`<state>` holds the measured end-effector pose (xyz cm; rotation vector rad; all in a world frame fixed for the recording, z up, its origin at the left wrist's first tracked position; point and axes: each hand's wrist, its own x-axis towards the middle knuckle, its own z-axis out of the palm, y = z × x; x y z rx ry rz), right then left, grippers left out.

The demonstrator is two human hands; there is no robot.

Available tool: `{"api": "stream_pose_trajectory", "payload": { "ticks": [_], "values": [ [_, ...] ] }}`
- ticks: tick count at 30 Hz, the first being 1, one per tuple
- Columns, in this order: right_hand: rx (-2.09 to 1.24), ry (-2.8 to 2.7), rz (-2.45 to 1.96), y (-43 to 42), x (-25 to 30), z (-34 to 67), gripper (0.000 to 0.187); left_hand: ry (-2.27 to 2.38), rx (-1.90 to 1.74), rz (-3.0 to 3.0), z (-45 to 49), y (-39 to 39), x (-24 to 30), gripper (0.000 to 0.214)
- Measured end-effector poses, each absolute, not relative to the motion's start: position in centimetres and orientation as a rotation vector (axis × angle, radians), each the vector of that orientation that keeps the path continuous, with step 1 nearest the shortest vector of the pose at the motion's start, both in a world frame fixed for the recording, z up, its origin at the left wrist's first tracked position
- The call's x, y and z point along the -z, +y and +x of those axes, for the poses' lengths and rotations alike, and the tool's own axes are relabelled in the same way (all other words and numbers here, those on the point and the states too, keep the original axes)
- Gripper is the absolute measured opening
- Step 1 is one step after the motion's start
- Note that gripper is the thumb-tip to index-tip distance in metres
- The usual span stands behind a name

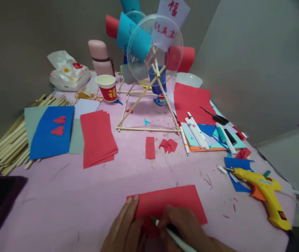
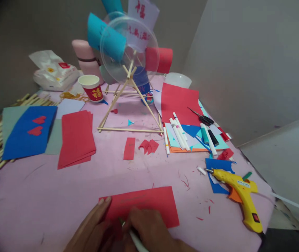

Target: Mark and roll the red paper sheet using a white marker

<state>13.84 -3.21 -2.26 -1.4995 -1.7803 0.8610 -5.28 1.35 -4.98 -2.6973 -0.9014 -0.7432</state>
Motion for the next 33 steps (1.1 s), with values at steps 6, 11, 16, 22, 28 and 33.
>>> {"api": "stream_pose_trajectory", "payload": {
  "ticks": [6, 11, 16, 22, 28, 33],
  "values": [
    [-0.893, -1.767, -1.571, -3.2, 2.1, 13.8, 0.016, -0.956, 0.761, -2.779, -5.8, 1.3, 5.2, 0.014],
    [-0.762, -1.755, -1.591, -3.2, 2.3, 13.5, 0.014, -0.975, 0.751, -2.805, -5.9, 1.0, 5.1, 0.019],
    [-0.818, -1.830, -1.532, -3.0, 1.9, 13.6, 0.018, -0.986, 0.765, -2.796, -5.8, 0.9, 5.3, 0.019],
    [-0.839, -1.914, -1.588, -3.1, 1.6, 14.0, 0.018, -0.952, 0.747, -2.804, -5.8, 1.1, 5.1, 0.018],
    [-0.833, -1.914, -1.603, -3.1, 1.1, 14.1, 0.017, -0.927, 0.715, -2.810, -5.7, 1.0, 4.7, 0.017],
    [-0.775, -1.840, -1.671, -2.9, 0.4, 14.2, 0.019, -1.024, 0.801, -2.861, -5.6, 0.9, 4.6, 0.017]
  ]
}}
